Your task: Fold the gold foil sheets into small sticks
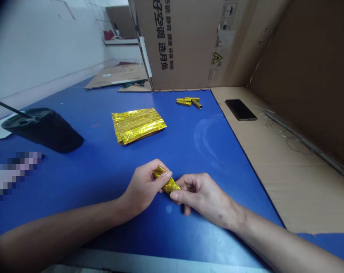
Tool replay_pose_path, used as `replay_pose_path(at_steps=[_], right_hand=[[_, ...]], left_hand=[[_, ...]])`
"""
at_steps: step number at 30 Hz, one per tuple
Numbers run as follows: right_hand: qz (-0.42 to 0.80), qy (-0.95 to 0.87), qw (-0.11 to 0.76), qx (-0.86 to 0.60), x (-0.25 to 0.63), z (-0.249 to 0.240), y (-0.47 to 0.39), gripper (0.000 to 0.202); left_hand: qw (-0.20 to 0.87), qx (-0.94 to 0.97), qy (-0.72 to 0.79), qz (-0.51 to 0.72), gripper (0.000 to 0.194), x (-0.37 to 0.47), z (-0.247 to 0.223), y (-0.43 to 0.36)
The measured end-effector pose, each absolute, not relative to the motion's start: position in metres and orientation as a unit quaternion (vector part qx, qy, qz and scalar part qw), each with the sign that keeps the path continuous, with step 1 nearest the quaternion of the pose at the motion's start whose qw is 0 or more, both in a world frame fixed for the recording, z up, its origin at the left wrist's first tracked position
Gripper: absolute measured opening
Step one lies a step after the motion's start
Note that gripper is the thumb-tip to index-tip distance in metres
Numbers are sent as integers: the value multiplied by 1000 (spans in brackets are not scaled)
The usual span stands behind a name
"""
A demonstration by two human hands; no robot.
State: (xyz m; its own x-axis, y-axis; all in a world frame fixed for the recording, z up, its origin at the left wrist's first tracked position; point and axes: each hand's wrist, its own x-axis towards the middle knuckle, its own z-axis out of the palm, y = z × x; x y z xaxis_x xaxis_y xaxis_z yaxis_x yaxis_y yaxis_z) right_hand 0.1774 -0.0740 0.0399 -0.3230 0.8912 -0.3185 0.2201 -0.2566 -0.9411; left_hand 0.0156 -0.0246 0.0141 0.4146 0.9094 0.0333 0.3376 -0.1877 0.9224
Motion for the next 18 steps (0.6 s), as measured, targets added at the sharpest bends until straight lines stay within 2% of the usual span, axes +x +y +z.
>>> replay_pose_path(at_steps=[11, 14, 18], right_hand=[[545, -574, 287, -540, 183, 35, -69, 23], [452, -639, 271, -560, 189, 34, -65, 22], [160, -782, 260, -543, 199, 29, -58, 22]], left_hand=[[617, 618, 376, 309, 20, 14, 29, -8], [542, 698, 369, 288, 19, 9, 28, 2], [327, 852, 300, 278, 22, 1, 25, 13]])
